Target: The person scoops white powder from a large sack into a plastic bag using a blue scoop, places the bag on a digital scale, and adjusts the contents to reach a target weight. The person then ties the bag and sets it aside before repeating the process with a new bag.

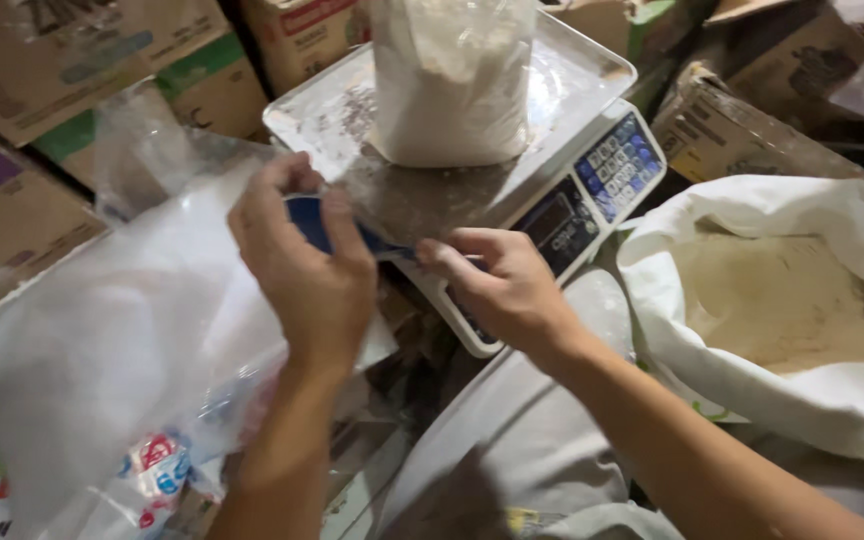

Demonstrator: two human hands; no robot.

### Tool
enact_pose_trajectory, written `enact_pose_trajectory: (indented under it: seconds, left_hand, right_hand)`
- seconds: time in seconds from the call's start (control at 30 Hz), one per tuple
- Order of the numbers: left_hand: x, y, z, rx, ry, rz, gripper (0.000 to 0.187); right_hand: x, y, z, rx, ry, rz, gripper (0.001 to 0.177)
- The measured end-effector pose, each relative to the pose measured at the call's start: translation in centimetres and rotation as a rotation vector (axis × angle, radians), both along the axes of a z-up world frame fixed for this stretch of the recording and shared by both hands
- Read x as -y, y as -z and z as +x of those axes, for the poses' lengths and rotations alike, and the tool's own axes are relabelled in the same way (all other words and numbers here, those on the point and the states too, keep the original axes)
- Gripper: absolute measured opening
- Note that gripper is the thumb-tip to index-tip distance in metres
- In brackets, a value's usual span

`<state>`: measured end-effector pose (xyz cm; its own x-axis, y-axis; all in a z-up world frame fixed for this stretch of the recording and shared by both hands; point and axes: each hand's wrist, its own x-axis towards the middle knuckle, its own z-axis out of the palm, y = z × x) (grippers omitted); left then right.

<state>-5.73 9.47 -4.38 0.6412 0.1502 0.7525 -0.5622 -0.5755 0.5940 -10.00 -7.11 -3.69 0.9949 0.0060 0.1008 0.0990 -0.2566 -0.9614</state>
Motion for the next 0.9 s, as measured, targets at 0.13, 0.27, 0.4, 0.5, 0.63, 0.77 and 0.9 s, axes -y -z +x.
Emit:
enact_pose_trajectory:
  seconds: [0.13, 0.27, 0.4, 0.5, 0.63, 0.77, 0.9]
  left_hand:
    - [-3.9, 1.6, 1.3, -0.067, -0.136, 0.006, 0.031]
    - [-6.8, 3.1, 2.3, -0.146, -0.168, 0.095, 0.029]
    - [-8.5, 4.5, 3.1, -0.271, -0.240, 0.182, 0.031]
    - [-9.4, 5.3, 3.8, -0.359, -0.240, 0.225, 0.032]
    - [-10.4, 6.1, 4.6, -0.405, -0.213, 0.269, 0.028]
    - [-10.8, 6.9, 4.7, -0.380, -0.204, 0.303, 0.023]
    - [-10.9, 7.6, 5.1, -0.359, -0.207, 0.321, 0.019]
  right_hand:
    - [-4.9, 0.3, 2.0, -0.086, -0.055, -0.032, 0.036]
    - [-8.3, 1.1, 3.5, -0.048, -0.085, -0.112, 0.036]
    - [-10.8, 2.4, 4.7, 0.115, -0.069, -0.157, 0.035]
    - [-12.1, 3.4, 5.2, 0.192, -0.043, -0.209, 0.032]
    - [-12.6, 3.9, 5.3, 0.135, -0.018, -0.386, 0.028]
    - [-12.4, 4.1, 4.9, 0.258, -0.004, -0.505, 0.021]
    - [-11.9, 4.3, 4.1, 0.231, 0.046, -0.555, 0.017]
